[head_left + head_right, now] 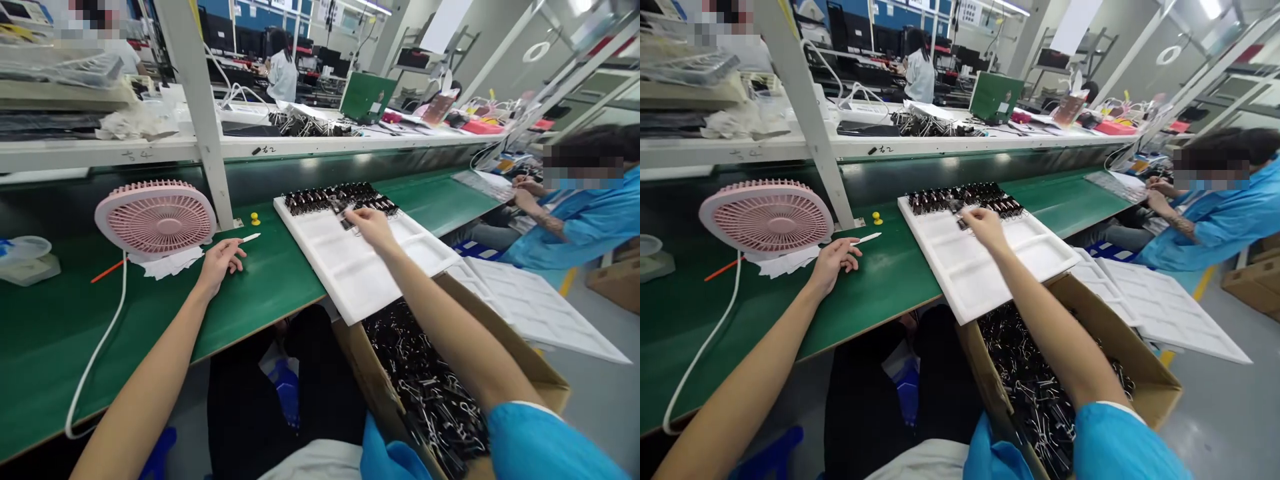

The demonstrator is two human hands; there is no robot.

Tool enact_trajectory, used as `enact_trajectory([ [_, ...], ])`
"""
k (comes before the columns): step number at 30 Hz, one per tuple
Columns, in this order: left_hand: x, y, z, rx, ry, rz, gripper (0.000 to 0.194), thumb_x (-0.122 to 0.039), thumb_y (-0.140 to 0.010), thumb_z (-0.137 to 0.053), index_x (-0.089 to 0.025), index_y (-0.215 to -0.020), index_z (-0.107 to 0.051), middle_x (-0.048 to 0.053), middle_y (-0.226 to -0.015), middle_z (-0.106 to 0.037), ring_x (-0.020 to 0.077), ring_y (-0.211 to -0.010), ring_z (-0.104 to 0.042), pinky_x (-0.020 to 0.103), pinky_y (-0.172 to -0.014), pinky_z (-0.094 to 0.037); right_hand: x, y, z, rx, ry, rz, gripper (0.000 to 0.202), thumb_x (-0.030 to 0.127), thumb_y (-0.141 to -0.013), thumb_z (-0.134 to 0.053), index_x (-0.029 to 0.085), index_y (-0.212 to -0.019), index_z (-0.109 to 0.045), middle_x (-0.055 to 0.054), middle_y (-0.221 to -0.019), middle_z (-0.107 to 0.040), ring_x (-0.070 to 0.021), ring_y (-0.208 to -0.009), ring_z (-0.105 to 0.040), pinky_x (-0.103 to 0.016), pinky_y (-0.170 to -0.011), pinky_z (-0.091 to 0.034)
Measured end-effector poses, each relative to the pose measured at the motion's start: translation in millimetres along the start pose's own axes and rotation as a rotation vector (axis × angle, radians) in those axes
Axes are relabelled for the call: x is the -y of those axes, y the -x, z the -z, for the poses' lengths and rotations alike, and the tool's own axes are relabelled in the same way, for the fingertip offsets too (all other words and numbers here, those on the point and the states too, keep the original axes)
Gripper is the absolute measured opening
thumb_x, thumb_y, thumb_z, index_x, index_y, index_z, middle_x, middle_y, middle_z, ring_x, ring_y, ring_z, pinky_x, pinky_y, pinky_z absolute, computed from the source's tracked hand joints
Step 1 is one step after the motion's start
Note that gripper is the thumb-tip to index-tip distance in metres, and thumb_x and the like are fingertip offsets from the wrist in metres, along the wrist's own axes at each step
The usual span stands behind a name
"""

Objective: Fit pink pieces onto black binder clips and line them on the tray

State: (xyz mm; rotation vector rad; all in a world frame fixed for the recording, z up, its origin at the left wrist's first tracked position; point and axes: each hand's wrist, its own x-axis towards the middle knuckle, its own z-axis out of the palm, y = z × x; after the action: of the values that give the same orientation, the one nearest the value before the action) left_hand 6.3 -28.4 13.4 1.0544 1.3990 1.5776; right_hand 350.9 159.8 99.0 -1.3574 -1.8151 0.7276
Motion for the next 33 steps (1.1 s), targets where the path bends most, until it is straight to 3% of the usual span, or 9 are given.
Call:
enact_trajectory([
  [3, -1, -1, -1.7, -0.017, -0.007, -0.001, 0.065, -0.069, -0.081, -0.079, -0.013, -0.113, -0.071, 0.008, -0.086, -0.069, 0.0139, -0.054, -0.061, 0.024, -0.046, -0.036, -44, -53, 25, -0.138, 0.314, -0.094, 0.026, 0.036, -0.092, -0.07, 0.013, -0.092, -0.081, -0.012, -0.091, -0.079, -0.0256, -0.09, -0.069, -0.031, -0.084, -0.049],
  [6, -2, -2, -1.8, -0.013, -0.014, 0.005, 0.066, -0.07, -0.079, -0.081, -0.013, -0.111, -0.072, 0.008, -0.085, -0.069, 0.0139, -0.054, -0.061, 0.024, -0.047, -0.036, -69, -81, 33, -0.131, 0.544, -0.094, 0.025, 0.032, -0.093, -0.068, 0.013, -0.096, -0.083, -0.015, -0.096, -0.079, -0.0284, -0.096, -0.07, -0.033, -0.087, -0.049],
  [13, -2, -4, -0.3, -0.016, -0.024, -0.001, 0.063, -0.068, -0.079, -0.082, -0.014, -0.109, -0.072, 0.008, -0.084, -0.068, 0.0138, -0.054, -0.06, 0.025, -0.048, -0.037, -88, -106, 11, -0.063, 0.751, -0.111, 0.029, 0.039, -0.097, -0.067, 0.018, -0.108, -0.083, -0.017, -0.114, -0.077, -0.0321, -0.11, -0.067, -0.037, -0.093, -0.048],
  [20, -3, -4, 0.1, -0.022, -0.005, 0.013, 0.06, -0.066, -0.081, -0.082, -0.014, -0.109, -0.073, 0.007, -0.084, -0.068, 0.0139, -0.055, -0.06, 0.025, -0.049, -0.037, -94, -111, -3, -0.037, 0.798, -0.062, 0.035, 0.04, -0.103, -0.057, 0.017, -0.121, -0.077, -0.019, -0.12, -0.075, -0.0344, -0.119, -0.062, -0.04, -0.096, -0.048],
  [23, -3, -3, 0.0, -0.029, 0.002, 0.013, 0.059, -0.066, -0.081, -0.081, -0.015, -0.109, -0.073, 0.007, -0.084, -0.068, 0.0138, -0.055, -0.06, 0.026, -0.049, -0.037, -94, -104, 0, -0.052, 0.747, -0.033, 0.037, 0.042, -0.102, -0.057, 0.017, -0.123, -0.075, -0.018, -0.119, -0.075, -0.034, -0.118, -0.063, -0.041, -0.099, -0.049],
  [26, -4, -3, -0.4, -0.023, -0.001, 0.007, 0.06, -0.067, -0.08, -0.081, -0.014, -0.108, -0.073, 0.007, -0.083, -0.068, 0.014, -0.054, -0.059, 0.026, -0.049, -0.037, -96, -86, 15, -0.155, 0.664, 0.053, 0.039, 0.043, -0.099, -0.057, 0.017, -0.122, -0.074, -0.017, -0.123, -0.074, -0.0331, -0.116, -0.065, -0.042, -0.102, -0.05],
  [30, -3, -3, -0.6, -0.016, 0.0, 0.001, 0.06, -0.068, -0.08, -0.081, -0.014, -0.107, -0.073, 0.008, -0.083, -0.069, 0.0139, -0.054, -0.059, 0.026, -0.049, -0.036, -113, -35, 61, -0.415, 0.554, 0.119, 0.045, 0.047, -0.095, -0.049, 0.018, -0.119, -0.073, -0.017, -0.118, -0.075, -0.0336, -0.105, -0.069, -0.047, -0.104, -0.052],
  [33, -1, -2, -0.7, -0.014, 0.0, 0.004, 0.057, -0.065, -0.081, -0.081, -0.015, -0.107, -0.074, 0.008, -0.084, -0.07, 0.014, -0.055, -0.059, 0.026, -0.049, -0.037, -150, 27, 104, -0.677, 0.535, -0.074, 0.054, 0.051, -0.094, -0.039, 0.021, -0.126, -0.07, -0.025, -0.116, -0.073, -0.0388, -0.104, -0.07, -0.051, -0.099, -0.054],
])
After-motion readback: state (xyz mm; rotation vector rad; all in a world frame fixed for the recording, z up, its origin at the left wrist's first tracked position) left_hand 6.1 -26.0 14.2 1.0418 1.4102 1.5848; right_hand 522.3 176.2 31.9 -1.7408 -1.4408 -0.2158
